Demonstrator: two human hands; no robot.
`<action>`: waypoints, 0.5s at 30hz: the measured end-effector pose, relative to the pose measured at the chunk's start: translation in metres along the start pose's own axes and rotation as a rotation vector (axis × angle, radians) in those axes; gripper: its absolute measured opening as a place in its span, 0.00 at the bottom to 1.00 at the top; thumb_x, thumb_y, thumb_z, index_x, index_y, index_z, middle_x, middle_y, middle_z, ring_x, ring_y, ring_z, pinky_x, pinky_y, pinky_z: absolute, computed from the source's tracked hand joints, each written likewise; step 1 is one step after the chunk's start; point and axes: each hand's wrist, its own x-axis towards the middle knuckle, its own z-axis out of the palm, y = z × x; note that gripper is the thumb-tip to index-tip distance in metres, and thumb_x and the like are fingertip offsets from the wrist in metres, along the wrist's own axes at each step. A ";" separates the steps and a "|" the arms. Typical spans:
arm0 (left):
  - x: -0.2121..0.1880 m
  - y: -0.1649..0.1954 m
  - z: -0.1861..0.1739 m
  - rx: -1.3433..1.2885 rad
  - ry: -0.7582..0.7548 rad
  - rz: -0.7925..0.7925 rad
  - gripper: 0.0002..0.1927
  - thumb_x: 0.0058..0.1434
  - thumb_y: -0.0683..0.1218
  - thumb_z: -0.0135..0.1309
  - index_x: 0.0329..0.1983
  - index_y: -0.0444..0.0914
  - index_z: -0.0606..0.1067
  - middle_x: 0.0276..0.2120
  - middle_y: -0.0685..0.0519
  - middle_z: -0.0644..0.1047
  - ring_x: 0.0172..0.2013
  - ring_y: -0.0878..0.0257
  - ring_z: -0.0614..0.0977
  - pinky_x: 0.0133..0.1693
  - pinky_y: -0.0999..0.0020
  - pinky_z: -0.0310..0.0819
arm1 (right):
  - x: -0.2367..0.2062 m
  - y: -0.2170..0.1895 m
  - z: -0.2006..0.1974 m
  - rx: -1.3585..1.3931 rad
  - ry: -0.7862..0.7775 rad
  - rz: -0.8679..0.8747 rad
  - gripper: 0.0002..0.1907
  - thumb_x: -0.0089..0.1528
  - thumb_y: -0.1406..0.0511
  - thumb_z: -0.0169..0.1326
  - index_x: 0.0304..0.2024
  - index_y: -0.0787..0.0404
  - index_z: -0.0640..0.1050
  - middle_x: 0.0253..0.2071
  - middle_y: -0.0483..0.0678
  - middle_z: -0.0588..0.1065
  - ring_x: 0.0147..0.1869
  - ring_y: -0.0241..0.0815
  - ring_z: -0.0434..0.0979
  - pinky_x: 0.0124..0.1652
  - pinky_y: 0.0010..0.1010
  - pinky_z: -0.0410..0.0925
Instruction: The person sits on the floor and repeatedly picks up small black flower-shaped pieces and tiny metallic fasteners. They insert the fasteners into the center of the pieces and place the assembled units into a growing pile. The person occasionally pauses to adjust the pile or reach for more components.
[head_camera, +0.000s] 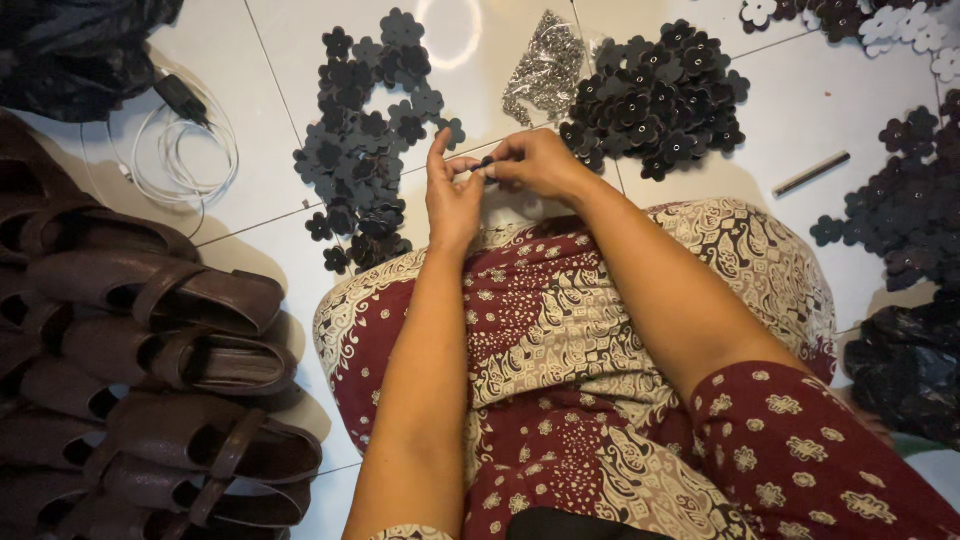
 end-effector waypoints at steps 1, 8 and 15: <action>-0.002 0.003 0.000 0.042 -0.011 0.007 0.40 0.62 0.31 0.53 0.76 0.43 0.55 0.40 0.53 0.77 0.36 0.72 0.78 0.39 0.77 0.76 | -0.001 -0.002 -0.001 -0.012 -0.009 0.010 0.11 0.60 0.67 0.65 0.41 0.68 0.81 0.32 0.48 0.80 0.31 0.33 0.79 0.31 0.25 0.71; -0.008 0.030 0.002 0.158 -0.017 -0.023 0.37 0.62 0.31 0.52 0.74 0.45 0.60 0.41 0.54 0.79 0.32 0.72 0.78 0.38 0.76 0.76 | -0.011 -0.020 0.003 -0.356 0.093 -0.048 0.10 0.60 0.63 0.63 0.41 0.63 0.81 0.32 0.49 0.80 0.34 0.38 0.79 0.35 0.32 0.71; -0.008 0.033 0.007 0.058 0.011 0.032 0.34 0.63 0.32 0.53 0.73 0.43 0.63 0.45 0.53 0.80 0.35 0.73 0.81 0.41 0.77 0.76 | -0.014 -0.031 0.002 -0.544 0.178 -0.182 0.14 0.61 0.61 0.60 0.45 0.62 0.80 0.38 0.56 0.81 0.41 0.50 0.82 0.42 0.39 0.72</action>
